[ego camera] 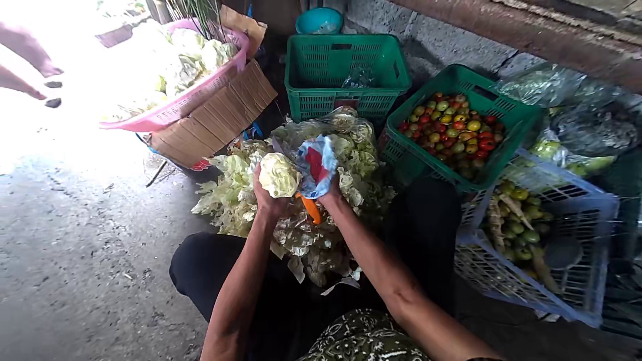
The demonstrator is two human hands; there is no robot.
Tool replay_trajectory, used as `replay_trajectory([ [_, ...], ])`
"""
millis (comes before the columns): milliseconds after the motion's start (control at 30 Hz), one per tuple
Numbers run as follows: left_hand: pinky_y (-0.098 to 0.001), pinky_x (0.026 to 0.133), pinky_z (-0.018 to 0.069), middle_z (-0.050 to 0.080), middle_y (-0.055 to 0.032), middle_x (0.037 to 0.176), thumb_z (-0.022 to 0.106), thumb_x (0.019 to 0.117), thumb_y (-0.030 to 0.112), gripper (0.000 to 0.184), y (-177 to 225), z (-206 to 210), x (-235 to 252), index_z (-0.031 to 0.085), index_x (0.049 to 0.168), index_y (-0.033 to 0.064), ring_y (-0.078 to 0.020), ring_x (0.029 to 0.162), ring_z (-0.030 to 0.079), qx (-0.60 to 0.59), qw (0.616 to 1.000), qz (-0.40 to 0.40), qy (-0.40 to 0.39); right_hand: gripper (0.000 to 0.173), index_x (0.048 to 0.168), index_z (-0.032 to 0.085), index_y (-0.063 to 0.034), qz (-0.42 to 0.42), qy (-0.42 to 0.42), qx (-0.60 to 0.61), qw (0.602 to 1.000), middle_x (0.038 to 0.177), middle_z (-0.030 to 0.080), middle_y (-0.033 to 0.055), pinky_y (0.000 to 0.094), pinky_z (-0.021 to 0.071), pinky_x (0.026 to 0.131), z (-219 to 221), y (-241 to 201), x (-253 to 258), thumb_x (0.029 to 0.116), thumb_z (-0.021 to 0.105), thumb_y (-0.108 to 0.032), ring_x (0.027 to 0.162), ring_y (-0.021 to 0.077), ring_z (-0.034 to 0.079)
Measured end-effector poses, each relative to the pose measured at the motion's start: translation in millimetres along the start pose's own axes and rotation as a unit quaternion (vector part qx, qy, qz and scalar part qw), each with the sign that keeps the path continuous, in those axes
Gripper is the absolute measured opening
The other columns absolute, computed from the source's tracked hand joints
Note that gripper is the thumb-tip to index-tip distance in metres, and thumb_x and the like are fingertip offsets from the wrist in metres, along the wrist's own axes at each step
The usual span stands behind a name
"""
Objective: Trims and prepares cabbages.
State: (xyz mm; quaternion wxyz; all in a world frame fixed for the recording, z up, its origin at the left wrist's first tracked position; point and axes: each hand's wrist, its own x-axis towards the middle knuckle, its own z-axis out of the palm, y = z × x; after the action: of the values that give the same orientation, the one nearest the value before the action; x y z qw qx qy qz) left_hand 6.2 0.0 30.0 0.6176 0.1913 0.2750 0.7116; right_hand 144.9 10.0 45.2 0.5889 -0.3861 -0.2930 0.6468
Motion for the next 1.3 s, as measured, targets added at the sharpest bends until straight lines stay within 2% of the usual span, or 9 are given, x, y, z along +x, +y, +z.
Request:
replay_trajectory([
  [100,-0.0481,0.080,0.0595,0.071,-0.0090,0.107,0.016,0.1077,0.055,0.061,-2.0,2.4,-0.5,0.061,0.122,0.0158,-0.0241,0.098,0.069,-0.006,1.000,0.000,0.019,0.033,0.132,0.055,-0.0122,-0.151,-0.045,-0.188,0.969,0.107,0.064,0.0013,0.0264,0.0543,0.075,3.9,2.7,-5.8,0.1097,0.038,-0.031,0.090,0.0052,0.062],
  [233,-0.0357,0.090,0.0557,0.067,-0.0020,0.119,0.032,0.1100,0.038,0.041,4.9,9.1,-9.7,0.054,0.136,0.0159,-0.0115,0.106,0.065,0.148,0.982,0.054,0.101,0.047,0.142,0.058,-0.0005,-0.355,-0.199,-0.413,0.814,0.158,0.039,0.0262,0.0483,0.0387,0.118,-11.7,39.5,-14.1,0.0966,0.063,-0.012,0.146,0.0367,0.041],
  [333,-0.0411,0.097,0.0544,0.062,-0.0072,0.131,0.024,0.1099,0.050,0.057,13.4,8.5,-4.8,0.047,0.145,0.0118,-0.0160,0.115,0.062,0.268,0.955,0.083,0.099,0.043,0.134,0.058,0.0088,-0.133,-0.087,-0.289,0.944,0.127,0.066,0.0200,0.0407,0.0506,0.104,-48.7,49.5,-17.1,0.1087,0.038,-0.020,0.117,0.0220,0.064],
  [433,-0.0384,0.103,0.0491,0.061,-0.0081,0.138,0.003,0.1071,0.057,0.077,16.0,9.8,-5.5,0.052,0.145,0.0112,-0.0142,0.122,0.059,0.354,0.931,0.077,0.042,0.071,0.142,0.049,-0.0112,-0.037,-0.022,-0.121,0.992,0.115,0.067,0.0046,0.0358,0.0577,0.084,-53.9,7.7,3.9,0.1058,0.014,-0.062,0.099,0.0113,0.066],
  [667,-0.0330,0.098,0.0509,0.063,-0.0030,0.126,0.009,0.1102,0.047,0.063,-14.6,16.8,-11.9,0.049,0.143,0.0113,-0.0067,0.112,0.060,0.388,0.918,0.075,-0.013,0.037,0.131,0.062,-0.0018,-0.183,-0.081,-0.331,0.922,0.129,0.061,0.0195,0.0495,0.0532,0.094,5.1,12.1,4.2,0.1034,0.057,-0.027,0.112,0.0284,0.063],
  [833,-0.0424,0.105,0.0448,0.058,-0.0142,0.137,0.001,0.1088,0.045,0.072,-4.1,14.6,-12.1,0.049,0.143,0.0036,-0.0174,0.123,0.056,0.420,0.905,0.066,-0.008,0.042,0.128,0.061,-0.0075,-0.089,-0.075,-0.216,0.970,0.105,0.067,0.0065,0.0342,0.0557,0.075,-0.3,12.7,5.8,0.1087,0.041,-0.040,0.087,0.0118,0.063],
  [933,-0.0365,0.094,0.0535,0.066,-0.0065,0.121,-0.003,0.1067,0.055,0.079,-2.2,21.5,-6.5,0.054,0.137,0.0089,-0.0112,0.107,0.063,0.334,0.940,0.048,0.052,0.057,0.150,0.044,-0.0192,-0.071,-0.067,-0.138,0.986,0.135,0.059,0.0012,0.0340,0.0529,0.096,-4.3,4.1,-0.1,0.1076,0.031,-0.056,0.116,0.0075,0.059],
  [1067,-0.0320,0.098,0.0525,0.067,-0.0007,0.128,0.003,0.1072,0.058,0.074,-9.9,15.4,-15.3,0.055,0.142,0.0175,-0.0074,0.114,0.063,0.264,0.964,0.013,0.028,0.061,0.139,0.053,0.0092,-0.310,-0.123,-0.385,0.861,0.151,0.045,0.0292,0.0469,0.0449,0.113,-5.2,32.0,-3.2,0.0907,0.076,-0.019,0.140,0.0371,0.048],
  [1300,-0.0397,0.099,0.0528,0.062,-0.0069,0.136,0.017,0.1121,0.042,0.054,-13.4,12.6,-6.2,0.040,0.153,0.0155,-0.0170,0.119,0.062,0.219,0.974,-0.061,-0.001,0.039,0.136,0.055,0.0011,-0.152,-0.088,-0.382,0.907,0.128,0.063,0.0212,0.0497,0.0535,0.095,-12.2,23.4,16.7,0.1073,0.051,-0.026,0.112,0.0310,0.065],
])
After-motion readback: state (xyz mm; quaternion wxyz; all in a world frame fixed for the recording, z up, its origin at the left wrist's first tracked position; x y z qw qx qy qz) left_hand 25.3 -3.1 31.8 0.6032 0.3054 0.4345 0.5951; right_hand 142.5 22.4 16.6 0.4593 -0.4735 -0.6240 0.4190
